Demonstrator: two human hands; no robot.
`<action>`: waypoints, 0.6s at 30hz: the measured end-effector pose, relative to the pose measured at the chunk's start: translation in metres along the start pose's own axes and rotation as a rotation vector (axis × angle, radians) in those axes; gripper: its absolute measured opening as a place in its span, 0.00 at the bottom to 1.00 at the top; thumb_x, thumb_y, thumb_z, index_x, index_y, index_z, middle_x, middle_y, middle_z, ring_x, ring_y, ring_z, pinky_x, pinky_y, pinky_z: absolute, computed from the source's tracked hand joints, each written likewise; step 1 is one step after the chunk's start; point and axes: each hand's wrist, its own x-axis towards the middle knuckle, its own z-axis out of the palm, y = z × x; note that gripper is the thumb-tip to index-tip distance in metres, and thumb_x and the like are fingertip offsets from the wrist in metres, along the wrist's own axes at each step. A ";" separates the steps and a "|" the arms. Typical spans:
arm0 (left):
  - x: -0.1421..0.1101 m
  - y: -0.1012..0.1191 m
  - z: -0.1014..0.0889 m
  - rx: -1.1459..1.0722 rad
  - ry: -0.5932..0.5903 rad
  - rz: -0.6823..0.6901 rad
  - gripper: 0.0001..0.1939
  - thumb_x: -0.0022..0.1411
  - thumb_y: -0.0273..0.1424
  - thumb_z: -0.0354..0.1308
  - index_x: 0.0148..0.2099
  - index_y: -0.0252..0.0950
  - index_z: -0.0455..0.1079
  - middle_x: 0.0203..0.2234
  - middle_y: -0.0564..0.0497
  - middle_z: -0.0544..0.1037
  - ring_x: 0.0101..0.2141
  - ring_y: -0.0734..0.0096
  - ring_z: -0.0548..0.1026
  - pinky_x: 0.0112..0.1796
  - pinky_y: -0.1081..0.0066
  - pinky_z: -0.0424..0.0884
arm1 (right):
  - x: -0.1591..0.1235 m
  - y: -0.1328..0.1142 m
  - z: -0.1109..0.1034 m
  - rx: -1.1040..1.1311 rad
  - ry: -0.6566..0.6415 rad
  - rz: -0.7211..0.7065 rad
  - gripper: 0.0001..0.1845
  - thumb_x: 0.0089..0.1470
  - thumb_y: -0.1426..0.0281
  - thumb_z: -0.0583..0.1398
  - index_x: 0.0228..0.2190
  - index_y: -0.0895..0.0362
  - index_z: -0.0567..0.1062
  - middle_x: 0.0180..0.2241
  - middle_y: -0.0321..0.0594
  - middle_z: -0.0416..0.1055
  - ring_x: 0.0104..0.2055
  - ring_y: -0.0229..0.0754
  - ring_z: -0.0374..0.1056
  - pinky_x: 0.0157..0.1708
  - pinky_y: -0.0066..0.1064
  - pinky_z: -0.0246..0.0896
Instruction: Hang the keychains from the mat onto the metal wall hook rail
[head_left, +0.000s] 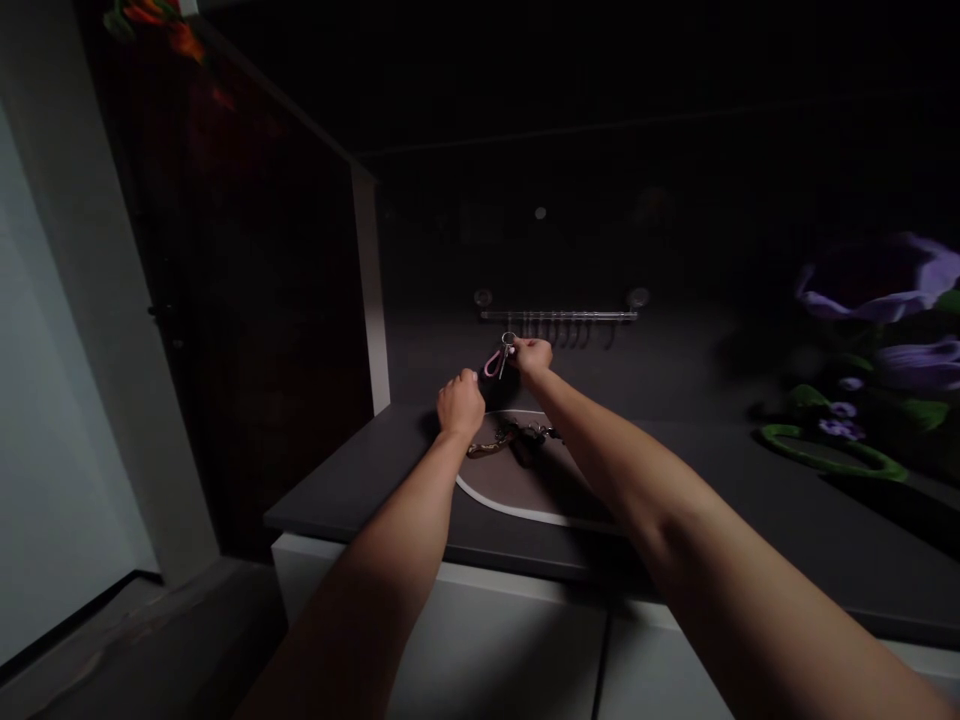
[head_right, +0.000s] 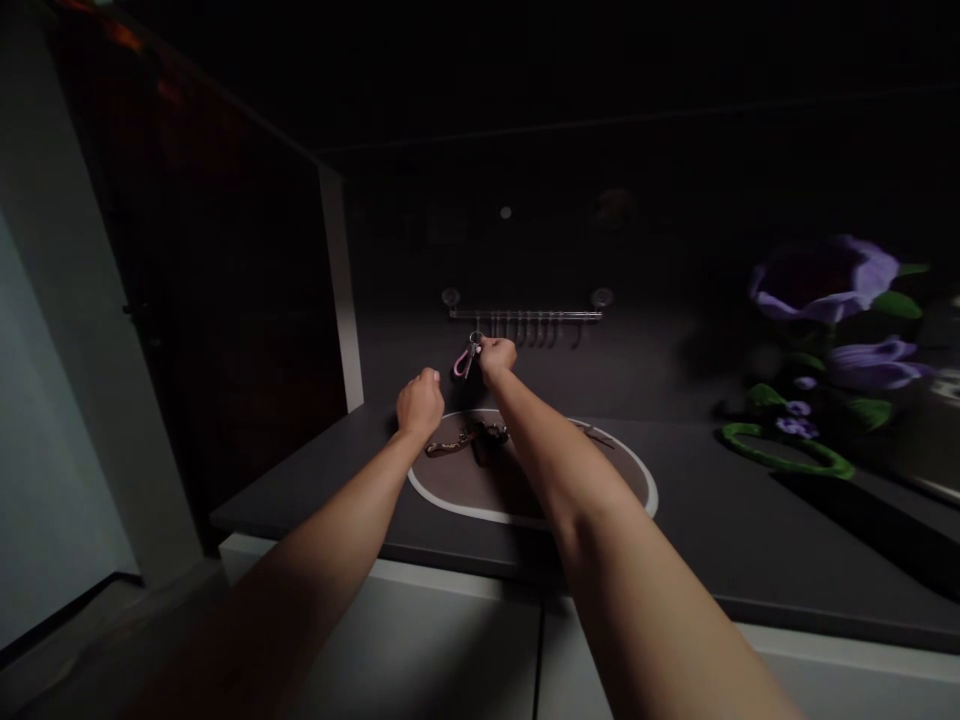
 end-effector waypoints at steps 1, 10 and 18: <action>0.000 0.000 0.000 -0.001 -0.002 -0.002 0.18 0.65 0.30 0.34 0.43 0.34 0.65 0.36 0.41 0.75 0.38 0.63 0.73 0.36 0.68 0.63 | -0.001 0.000 0.000 0.000 0.041 0.035 0.16 0.47 0.62 0.58 0.28 0.65 0.75 0.19 0.39 0.70 0.22 0.35 0.66 0.25 0.25 0.63; 0.000 -0.002 0.003 0.021 0.011 0.008 0.17 0.65 0.30 0.34 0.42 0.34 0.65 0.36 0.42 0.75 0.37 0.64 0.73 0.36 0.68 0.63 | -0.002 0.004 -0.008 -0.086 0.052 0.014 0.12 0.47 0.66 0.57 0.27 0.63 0.74 0.20 0.39 0.71 0.25 0.34 0.66 0.30 0.24 0.62; 0.000 0.000 0.000 0.024 -0.003 0.012 0.17 0.65 0.30 0.35 0.42 0.35 0.65 0.36 0.42 0.75 0.37 0.64 0.73 0.36 0.68 0.63 | -0.011 -0.011 -0.024 -0.101 -0.030 0.065 0.05 0.42 0.72 0.59 0.23 0.62 0.73 0.19 0.37 0.69 0.23 0.33 0.65 0.30 0.25 0.61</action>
